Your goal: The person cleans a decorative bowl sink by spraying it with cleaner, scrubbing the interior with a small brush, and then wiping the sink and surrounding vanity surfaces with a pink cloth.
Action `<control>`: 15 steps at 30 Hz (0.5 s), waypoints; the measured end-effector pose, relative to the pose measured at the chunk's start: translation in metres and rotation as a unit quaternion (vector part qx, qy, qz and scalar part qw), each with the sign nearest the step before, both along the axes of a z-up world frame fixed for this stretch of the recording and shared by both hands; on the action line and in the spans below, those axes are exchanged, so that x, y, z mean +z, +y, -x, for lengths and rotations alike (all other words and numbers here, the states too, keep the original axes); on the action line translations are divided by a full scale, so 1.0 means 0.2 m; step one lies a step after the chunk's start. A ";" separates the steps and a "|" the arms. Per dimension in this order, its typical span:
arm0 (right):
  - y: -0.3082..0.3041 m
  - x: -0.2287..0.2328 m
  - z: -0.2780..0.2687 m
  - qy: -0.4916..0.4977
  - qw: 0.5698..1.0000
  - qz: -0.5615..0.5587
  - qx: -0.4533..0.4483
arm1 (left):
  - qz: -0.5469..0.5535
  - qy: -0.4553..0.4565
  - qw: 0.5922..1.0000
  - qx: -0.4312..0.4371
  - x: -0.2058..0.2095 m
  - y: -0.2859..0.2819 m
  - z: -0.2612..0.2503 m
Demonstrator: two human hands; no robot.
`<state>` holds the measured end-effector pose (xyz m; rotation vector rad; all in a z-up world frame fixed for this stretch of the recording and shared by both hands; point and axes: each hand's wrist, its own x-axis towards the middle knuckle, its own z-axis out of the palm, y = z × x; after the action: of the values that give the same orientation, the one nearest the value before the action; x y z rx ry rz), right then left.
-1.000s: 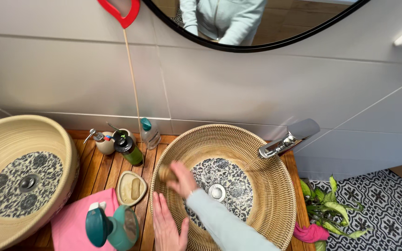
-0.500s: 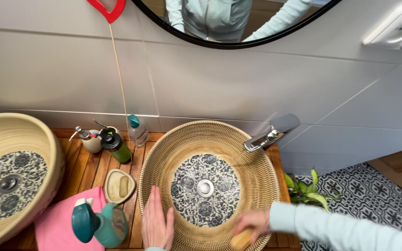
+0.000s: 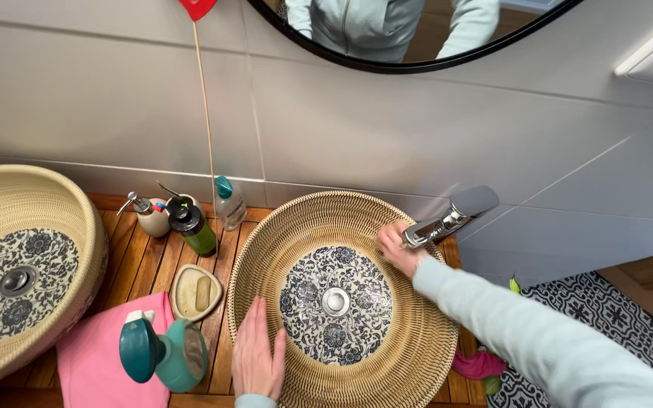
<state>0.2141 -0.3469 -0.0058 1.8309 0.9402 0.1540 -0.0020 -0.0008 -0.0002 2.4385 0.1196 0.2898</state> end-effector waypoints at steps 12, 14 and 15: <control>0.24 -0.65 0.87 0.390 0.774 -0.406 -0.291 | 0.012 -0.024 1.000 0.003 0.02 0.01 0.00; 0.35 -0.70 0.64 0.308 0.555 -0.551 -0.541 | 0.012 -0.022 1.000 0.004 0.01 0.00 -0.01; 0.33 -0.69 0.54 0.247 0.639 -0.544 -0.485 | 0.018 -0.023 1.000 0.004 0.00 0.00 0.00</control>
<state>0.1061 -0.2807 -0.1445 3.3856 -0.0964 -0.6376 -0.0016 -0.0009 0.0003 2.3947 0.1129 0.3444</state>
